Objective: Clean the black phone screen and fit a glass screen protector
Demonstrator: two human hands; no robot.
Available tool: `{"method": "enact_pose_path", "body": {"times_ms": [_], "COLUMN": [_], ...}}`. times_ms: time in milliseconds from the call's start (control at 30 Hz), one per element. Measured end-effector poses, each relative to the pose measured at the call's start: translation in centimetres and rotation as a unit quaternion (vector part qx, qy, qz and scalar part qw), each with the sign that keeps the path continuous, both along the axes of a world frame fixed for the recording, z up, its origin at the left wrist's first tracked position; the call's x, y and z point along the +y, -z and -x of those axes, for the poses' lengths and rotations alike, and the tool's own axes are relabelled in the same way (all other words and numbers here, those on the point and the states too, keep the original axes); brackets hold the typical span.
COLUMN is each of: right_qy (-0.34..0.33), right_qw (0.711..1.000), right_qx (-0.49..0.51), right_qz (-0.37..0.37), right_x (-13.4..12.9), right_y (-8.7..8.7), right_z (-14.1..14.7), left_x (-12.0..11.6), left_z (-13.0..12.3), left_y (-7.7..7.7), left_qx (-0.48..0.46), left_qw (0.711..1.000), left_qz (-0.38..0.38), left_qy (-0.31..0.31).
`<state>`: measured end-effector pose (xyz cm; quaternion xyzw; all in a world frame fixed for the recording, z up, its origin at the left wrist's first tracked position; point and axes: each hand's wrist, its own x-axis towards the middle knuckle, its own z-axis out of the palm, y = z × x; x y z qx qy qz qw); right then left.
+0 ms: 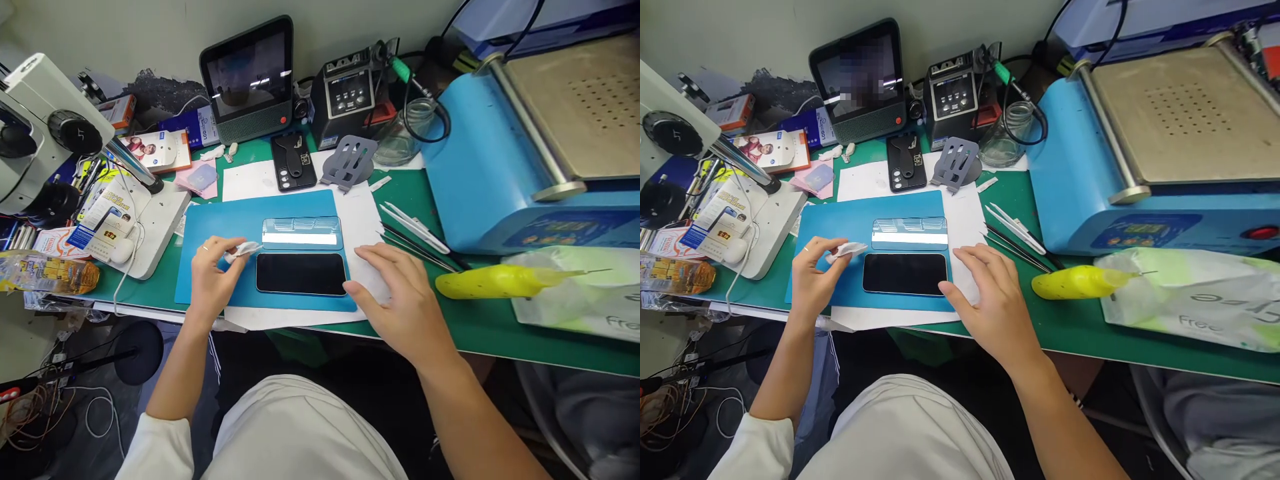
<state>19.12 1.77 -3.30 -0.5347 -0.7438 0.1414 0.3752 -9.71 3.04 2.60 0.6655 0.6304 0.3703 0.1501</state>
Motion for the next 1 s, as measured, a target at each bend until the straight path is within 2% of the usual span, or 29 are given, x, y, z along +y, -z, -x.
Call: {"method": "enact_pose_path", "body": {"times_ms": [100,233,367,533,633,733,867,1000], "right_qy": [-0.009,-0.113,-0.155,-0.199,-0.191,-0.172,-0.134,-0.107], "right_qw": [0.999,0.99,0.98,0.971,0.971,0.978,0.991,0.99], "right_qx": [0.024,0.069,0.102,0.121,0.138,0.116,0.002,-0.087], "right_qz": [-0.043,-0.046,-0.074,-0.058,-0.03,-0.02,-0.026,-0.032], "right_x": [0.0,0.1,0.2,-0.6,-1.3,-1.5,-0.7,0.8], "right_y": [-1.2,-3.3,-4.1,-4.0,-4.1,-4.3,-3.8,-3.2], "right_z": [1.5,4.9,6.7,7.0,7.7,8.3,8.3,8.4], "left_x": [-0.8,-2.1,-3.2,-4.5,-5.5,-6.1,-6.1,-5.3], "left_z": [-1.2,-3.0,-3.3,-1.5,-0.4,0.2,0.4,0.3], "left_y": [0.0,-0.6,-0.6,0.1,0.2,0.3,0.6,0.7], "left_qx": [-0.054,-0.104,-0.075,-0.008,-0.021,-0.078,-0.128,-0.095], "left_qw": [0.998,0.991,0.991,0.995,0.996,0.986,0.971,0.966], "left_qz": [0.019,0.031,0.03,0.016,0.026,0.094,0.185,0.233], "left_qy": [0.035,0.08,0.108,0.094,0.081,0.112,0.082,0.063]}}
